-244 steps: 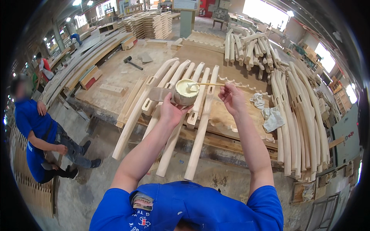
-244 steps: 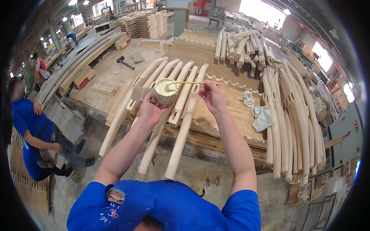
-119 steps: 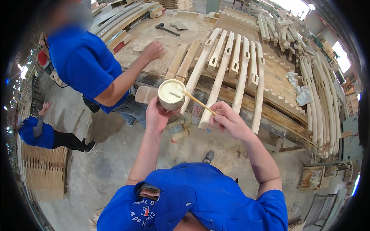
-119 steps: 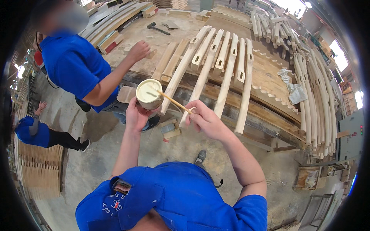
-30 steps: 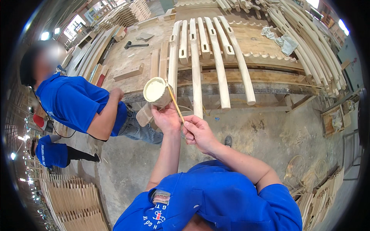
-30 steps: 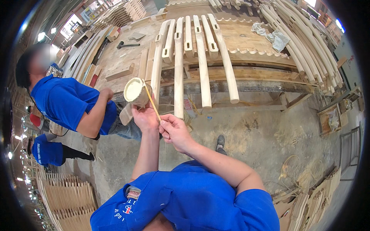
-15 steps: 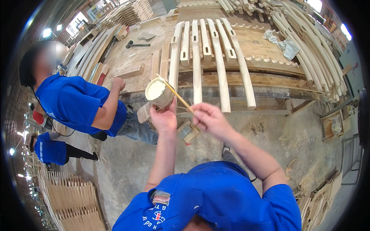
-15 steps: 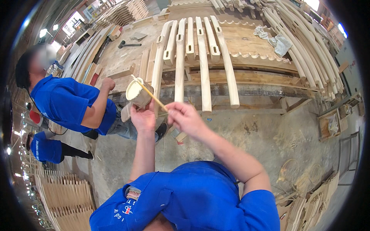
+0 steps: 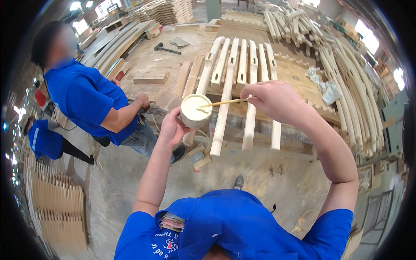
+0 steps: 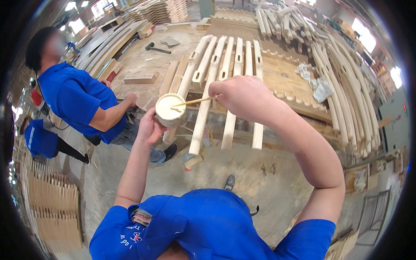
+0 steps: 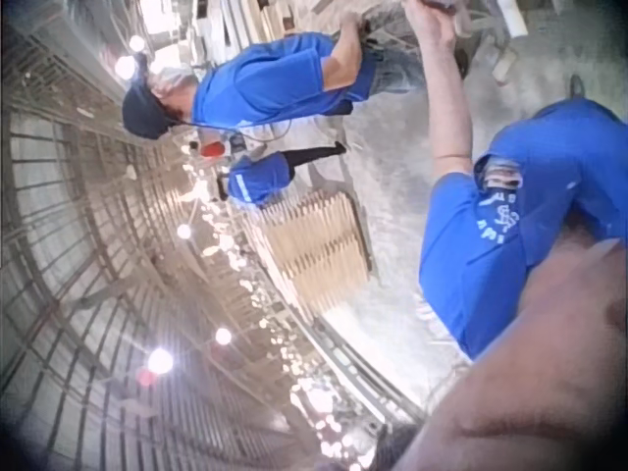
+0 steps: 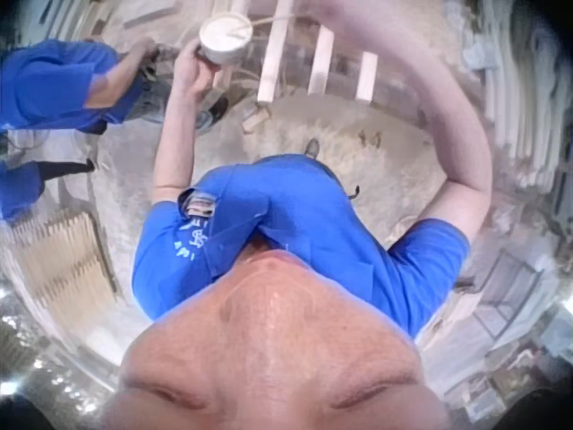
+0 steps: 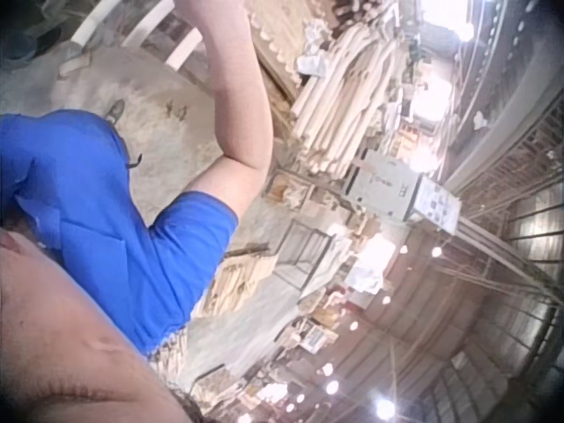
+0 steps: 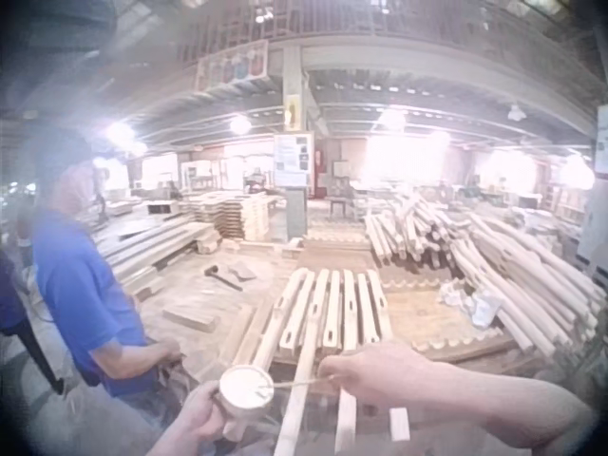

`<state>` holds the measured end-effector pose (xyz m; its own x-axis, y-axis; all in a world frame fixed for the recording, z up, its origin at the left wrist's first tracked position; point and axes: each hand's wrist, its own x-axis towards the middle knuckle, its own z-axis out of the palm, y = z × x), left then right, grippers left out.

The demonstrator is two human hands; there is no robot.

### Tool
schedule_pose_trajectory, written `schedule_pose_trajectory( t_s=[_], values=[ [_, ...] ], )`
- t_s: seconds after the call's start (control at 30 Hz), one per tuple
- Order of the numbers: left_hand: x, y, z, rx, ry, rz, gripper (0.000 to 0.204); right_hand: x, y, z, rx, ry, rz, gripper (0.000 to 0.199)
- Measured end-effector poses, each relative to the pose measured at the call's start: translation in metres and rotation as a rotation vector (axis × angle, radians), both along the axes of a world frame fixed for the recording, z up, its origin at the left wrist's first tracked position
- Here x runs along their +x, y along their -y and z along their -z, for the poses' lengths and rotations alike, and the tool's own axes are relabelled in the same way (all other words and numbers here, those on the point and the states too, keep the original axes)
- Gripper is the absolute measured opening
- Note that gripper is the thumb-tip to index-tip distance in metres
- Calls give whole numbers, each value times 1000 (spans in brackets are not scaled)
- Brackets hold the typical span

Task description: The person applies glue to the ends of wooden chair legs using a small brush and a container of glue. They pick up each leg, apply glue to the ends, and place the legs back on the workbench.

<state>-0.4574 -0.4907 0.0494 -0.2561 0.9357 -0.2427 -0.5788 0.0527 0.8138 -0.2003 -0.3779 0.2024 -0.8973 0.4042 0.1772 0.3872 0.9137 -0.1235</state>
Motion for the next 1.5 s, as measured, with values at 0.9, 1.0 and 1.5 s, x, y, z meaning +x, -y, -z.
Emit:
schedule_pose_trajectory(
  t_s=[0.9, 1.0, 1.5],
  values=[
    [-22, -58, 14, 37, 36, -202, 35, -52, -109, 27, -229, -120, 4, 8],
    [-37, -62, 16, 27, -14, -215, 34, -66, -96, 20, 74, -127, -104, 8],
    [-67, -122, 10, 129, 133, -116, 34, -78, -133, 58, -679, -335, 219, 11]
  ],
)
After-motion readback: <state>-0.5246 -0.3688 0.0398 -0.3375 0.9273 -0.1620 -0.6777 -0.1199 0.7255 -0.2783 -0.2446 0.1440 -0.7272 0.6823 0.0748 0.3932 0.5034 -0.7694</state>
